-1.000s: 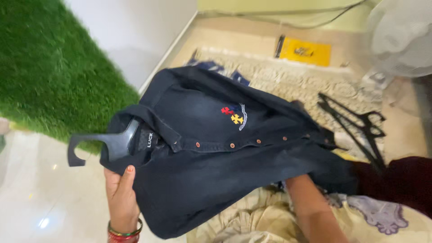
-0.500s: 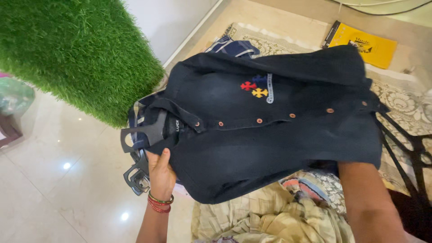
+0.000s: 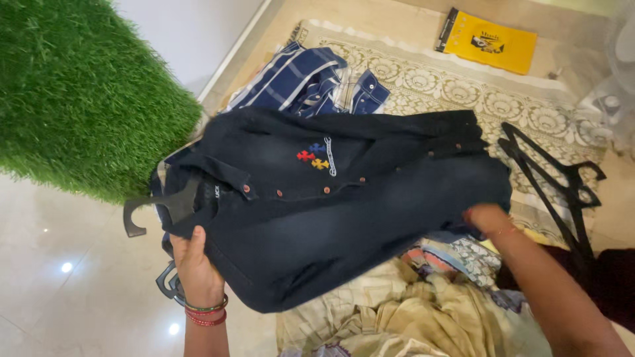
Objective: The person sits on the floor and buttons two shirts, then places each on a hanger. First a black shirt is buttoned and hung, then a blue striped shirt is buttoned and hung. The shirts are handled one at a time and placed on the floor after being hung.
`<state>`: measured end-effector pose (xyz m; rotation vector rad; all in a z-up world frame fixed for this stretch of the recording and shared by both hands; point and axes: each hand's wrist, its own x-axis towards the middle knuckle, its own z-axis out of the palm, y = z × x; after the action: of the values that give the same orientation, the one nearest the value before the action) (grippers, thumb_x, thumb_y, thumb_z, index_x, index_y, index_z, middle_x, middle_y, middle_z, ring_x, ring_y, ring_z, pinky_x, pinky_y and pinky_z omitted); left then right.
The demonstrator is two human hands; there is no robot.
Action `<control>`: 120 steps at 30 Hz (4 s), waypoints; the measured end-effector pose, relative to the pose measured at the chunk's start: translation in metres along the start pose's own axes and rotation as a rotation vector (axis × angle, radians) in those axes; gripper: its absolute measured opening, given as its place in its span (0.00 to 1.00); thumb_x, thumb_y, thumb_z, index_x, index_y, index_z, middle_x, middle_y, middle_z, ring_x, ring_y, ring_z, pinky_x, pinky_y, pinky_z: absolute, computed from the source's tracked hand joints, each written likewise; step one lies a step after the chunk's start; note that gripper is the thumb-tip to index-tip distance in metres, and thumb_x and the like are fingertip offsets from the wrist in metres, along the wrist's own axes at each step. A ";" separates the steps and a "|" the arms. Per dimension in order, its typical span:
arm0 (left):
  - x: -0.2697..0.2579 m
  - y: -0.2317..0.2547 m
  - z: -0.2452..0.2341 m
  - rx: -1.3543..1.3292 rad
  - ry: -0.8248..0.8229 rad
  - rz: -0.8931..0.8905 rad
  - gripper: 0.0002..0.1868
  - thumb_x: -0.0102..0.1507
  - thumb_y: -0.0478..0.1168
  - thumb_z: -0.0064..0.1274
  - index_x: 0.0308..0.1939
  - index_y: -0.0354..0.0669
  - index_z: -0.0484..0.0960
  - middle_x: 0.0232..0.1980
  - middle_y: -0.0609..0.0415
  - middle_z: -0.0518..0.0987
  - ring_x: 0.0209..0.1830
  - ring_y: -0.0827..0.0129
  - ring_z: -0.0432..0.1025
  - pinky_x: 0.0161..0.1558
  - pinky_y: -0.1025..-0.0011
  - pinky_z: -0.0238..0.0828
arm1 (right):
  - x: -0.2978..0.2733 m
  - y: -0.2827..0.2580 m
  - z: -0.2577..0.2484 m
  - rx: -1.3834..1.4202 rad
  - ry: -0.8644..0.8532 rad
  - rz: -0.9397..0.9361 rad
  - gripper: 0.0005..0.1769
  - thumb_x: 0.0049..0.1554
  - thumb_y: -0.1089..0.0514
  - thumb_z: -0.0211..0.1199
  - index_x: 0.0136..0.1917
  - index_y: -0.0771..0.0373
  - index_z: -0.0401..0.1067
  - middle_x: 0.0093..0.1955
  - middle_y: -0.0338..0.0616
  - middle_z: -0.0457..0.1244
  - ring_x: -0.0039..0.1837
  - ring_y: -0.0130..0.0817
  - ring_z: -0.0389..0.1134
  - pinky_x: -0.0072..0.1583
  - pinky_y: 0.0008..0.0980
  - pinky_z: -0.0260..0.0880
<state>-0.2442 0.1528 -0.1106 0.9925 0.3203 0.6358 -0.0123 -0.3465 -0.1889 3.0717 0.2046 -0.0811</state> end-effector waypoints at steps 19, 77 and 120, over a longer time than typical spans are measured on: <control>0.005 -0.008 -0.048 0.143 0.047 -0.006 0.25 0.70 0.27 0.40 0.72 0.40 0.67 0.70 0.51 0.72 0.71 0.63 0.67 0.74 0.61 0.61 | -0.094 0.056 0.009 -0.297 -0.036 0.204 0.50 0.42 0.32 0.73 0.75 0.42 0.66 0.79 0.45 0.56 0.75 0.56 0.58 0.61 0.55 0.70; 0.015 -0.028 -0.052 0.496 0.026 0.009 0.24 0.72 0.35 0.35 0.73 0.33 0.65 0.74 0.42 0.68 0.71 0.56 0.65 0.72 0.61 0.58 | 0.011 -0.022 0.013 -0.154 0.214 -0.357 0.18 0.52 0.63 0.65 0.56 0.53 0.73 0.54 0.43 0.67 0.60 0.43 0.67 0.63 0.47 0.64; 0.114 -0.105 -0.226 0.588 0.062 -0.365 0.21 0.69 0.36 0.45 0.66 0.34 0.71 0.63 0.45 0.76 0.63 0.59 0.72 0.68 0.62 0.66 | 0.217 -0.056 0.109 0.095 0.024 -0.098 0.32 0.55 0.46 0.62 0.71 0.54 0.66 0.71 0.48 0.59 0.75 0.54 0.52 0.72 0.71 0.41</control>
<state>-0.2371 0.3360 -0.3142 1.4295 0.7525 0.2352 0.1895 -0.2703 -0.3132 3.1571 0.3629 -0.0597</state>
